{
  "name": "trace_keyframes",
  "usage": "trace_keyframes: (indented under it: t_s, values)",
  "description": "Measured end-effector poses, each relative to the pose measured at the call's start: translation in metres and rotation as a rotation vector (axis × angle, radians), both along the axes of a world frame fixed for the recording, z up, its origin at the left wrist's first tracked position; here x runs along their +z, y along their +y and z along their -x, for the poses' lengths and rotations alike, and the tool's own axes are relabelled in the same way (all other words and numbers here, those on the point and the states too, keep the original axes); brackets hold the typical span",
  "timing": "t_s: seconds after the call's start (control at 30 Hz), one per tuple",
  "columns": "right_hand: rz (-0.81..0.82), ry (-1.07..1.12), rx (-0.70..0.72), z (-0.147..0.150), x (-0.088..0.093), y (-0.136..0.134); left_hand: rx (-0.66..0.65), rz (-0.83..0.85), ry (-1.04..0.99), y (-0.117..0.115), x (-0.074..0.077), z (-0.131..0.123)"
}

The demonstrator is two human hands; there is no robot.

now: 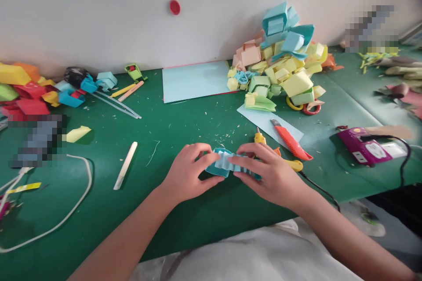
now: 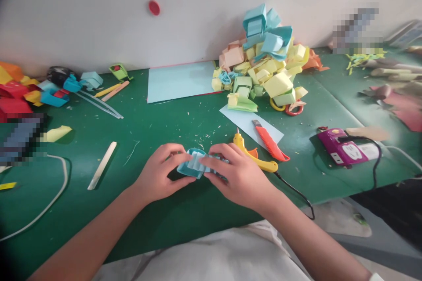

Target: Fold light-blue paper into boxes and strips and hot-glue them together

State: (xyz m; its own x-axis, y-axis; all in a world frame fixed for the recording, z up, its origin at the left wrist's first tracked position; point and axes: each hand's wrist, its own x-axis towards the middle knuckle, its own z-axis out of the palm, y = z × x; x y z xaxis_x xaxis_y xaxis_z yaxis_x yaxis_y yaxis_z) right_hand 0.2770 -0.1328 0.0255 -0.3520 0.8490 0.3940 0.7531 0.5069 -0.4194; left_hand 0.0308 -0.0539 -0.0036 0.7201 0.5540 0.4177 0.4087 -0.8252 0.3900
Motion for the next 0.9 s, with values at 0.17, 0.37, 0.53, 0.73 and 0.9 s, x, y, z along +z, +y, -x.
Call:
trace_keyframes:
  t_s: [0.17, 0.37, 0.53, 0.73, 0.9]
  values:
    - [0.044, -0.097, 0.042, 0.004, 0.001, 0.007, -0.022, -0.134, 0.004, -0.001, 0.001, -0.001]
    - [0.149, -0.164, 0.048, 0.015, 0.014, 0.018, -0.010, 0.053, -0.104, -0.001, 0.003, 0.000]
    - [0.184, -0.204, -0.020, 0.028, 0.023, 0.024, -0.052, 0.183, -0.085, -0.001, -0.001, -0.001]
    - [0.057, -0.078, -0.062, 0.033, 0.019, 0.025, 0.010, 0.208, -0.093, -0.008, -0.003, -0.004]
    - [0.012, -0.032, -0.061, 0.028, 0.013, 0.021, 0.039, 0.124, -0.092, -0.010, 0.000, -0.006]
